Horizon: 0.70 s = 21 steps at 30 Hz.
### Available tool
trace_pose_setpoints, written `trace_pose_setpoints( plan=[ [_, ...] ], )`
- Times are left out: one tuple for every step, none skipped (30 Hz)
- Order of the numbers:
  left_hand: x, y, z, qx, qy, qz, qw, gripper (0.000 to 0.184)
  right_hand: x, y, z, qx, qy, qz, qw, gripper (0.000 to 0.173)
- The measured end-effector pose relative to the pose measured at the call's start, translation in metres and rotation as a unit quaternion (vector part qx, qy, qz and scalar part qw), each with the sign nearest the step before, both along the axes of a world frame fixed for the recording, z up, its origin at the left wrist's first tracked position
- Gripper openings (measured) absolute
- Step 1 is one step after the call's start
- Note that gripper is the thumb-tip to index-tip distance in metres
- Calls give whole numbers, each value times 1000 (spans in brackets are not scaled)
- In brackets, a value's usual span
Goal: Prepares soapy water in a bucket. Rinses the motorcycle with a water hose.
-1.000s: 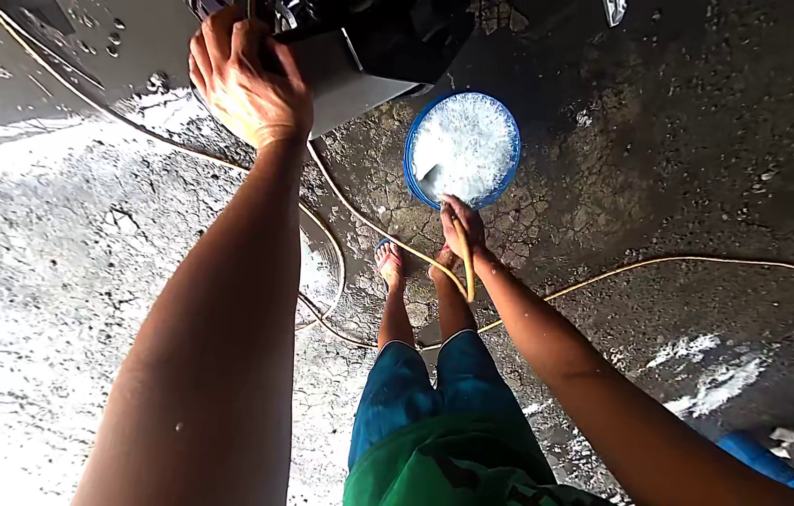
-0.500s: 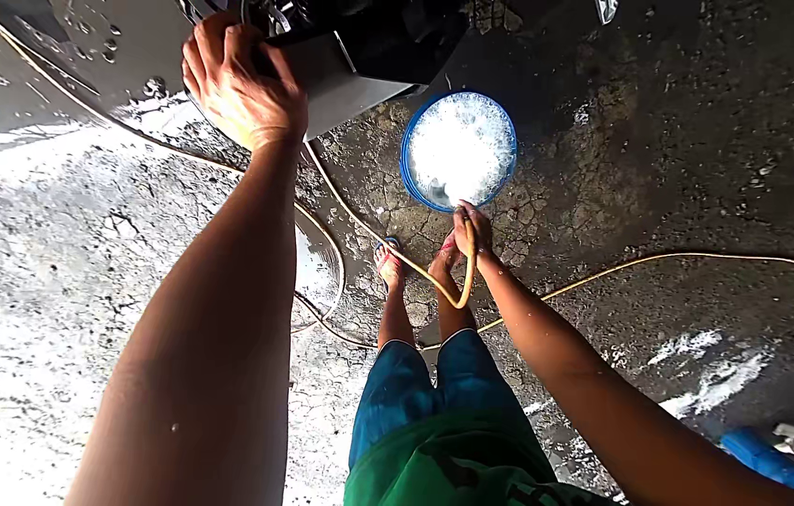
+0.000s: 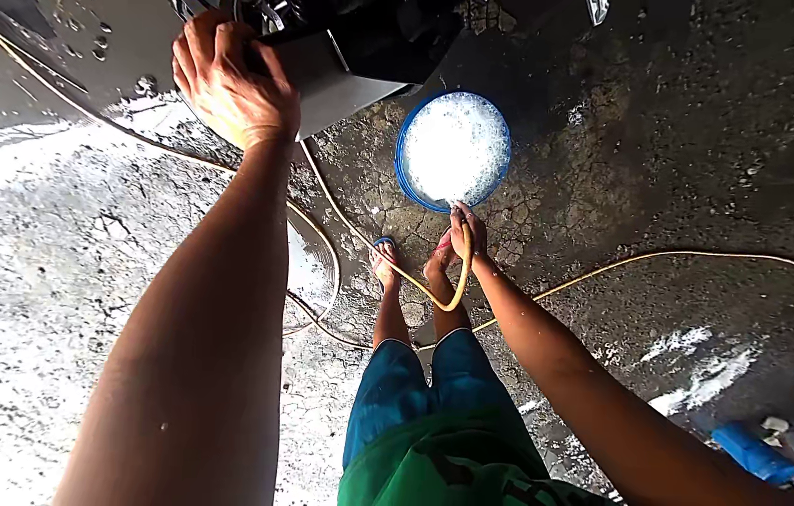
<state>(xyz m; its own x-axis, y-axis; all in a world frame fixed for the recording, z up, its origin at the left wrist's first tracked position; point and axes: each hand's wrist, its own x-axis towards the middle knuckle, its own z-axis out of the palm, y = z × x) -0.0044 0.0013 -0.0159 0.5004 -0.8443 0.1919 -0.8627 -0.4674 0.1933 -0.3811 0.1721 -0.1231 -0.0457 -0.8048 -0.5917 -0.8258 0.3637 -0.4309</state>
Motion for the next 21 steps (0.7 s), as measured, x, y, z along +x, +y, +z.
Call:
trace_pose_setpoints(
  plan=[
    [0,0,0,-2,1,0,1000,36,-2,0,1,0,1,3,1000,43],
    [0,0,0,-2,1,1,1000,36,-2,-1,1,0,5,8,1000,43],
    [0,0,0,1,1,3,1000,36,-2,0,1,-1,7,13,1000,43],
    [0,0,0,1,-1,4,1000,36,-2,0,0,-4,9,15,1000,44],
    [0,0,0,1,-1,4,1000,36,-3,1,-1,-10,9,16,1000,44],
    [0,1,0,1,-1,2,1000,36,-4,3,-2,-19,9,16,1000,43],
    [1,1,-1,-1,-1,1,1000,36,-4,4,-2,-27,4,15,1000,42],
    [0,1,0,0,0,1,1000,36,-3,5,-1,-32,0,14,999,42],
    [0,1,1,1,2,1,1000,36,-3,5,1,-36,-2,13,999,42],
    [0,1,1,0,3,0,1000,36,-2,6,2,-37,-4,10,999,42],
    [0,1,1,0,3,0,1000,35,-2,7,3,-34,-5,5,999,42],
    [1,1,1,2,4,0,1000,35,-2,7,3,-31,-7,2,999,43],
    [1,1,1,4,7,-1,1000,35,-3,8,4,-26,-7,2,1000,44],
    [2,2,1,7,11,-3,1000,36,-3,9,4,-19,-7,0,1000,44],
    [2,2,1,6,12,-5,1000,36,-3,10,4,-20,-6,0,1000,44],
    [2,1,1,4,10,-5,1000,36,-4,11,3,-25,-3,0,1000,43],
    [2,1,0,5,7,-4,1000,36,-5,12,2,-28,1,0,1000,42],
    [1,1,0,6,6,-2,1000,36,-6,13,2,-27,6,-1,1000,42],
    [1,1,0,8,5,0,1000,36,-8,14,2,-23,9,-4,1000,42],
    [2,1,-1,7,4,0,1000,35,-10,15,2,-20,15,-7,1000,42],
    [1,1,-1,2,2,0,1000,35,-12,15,2,-15,22,-11,1000,43]
  ],
)
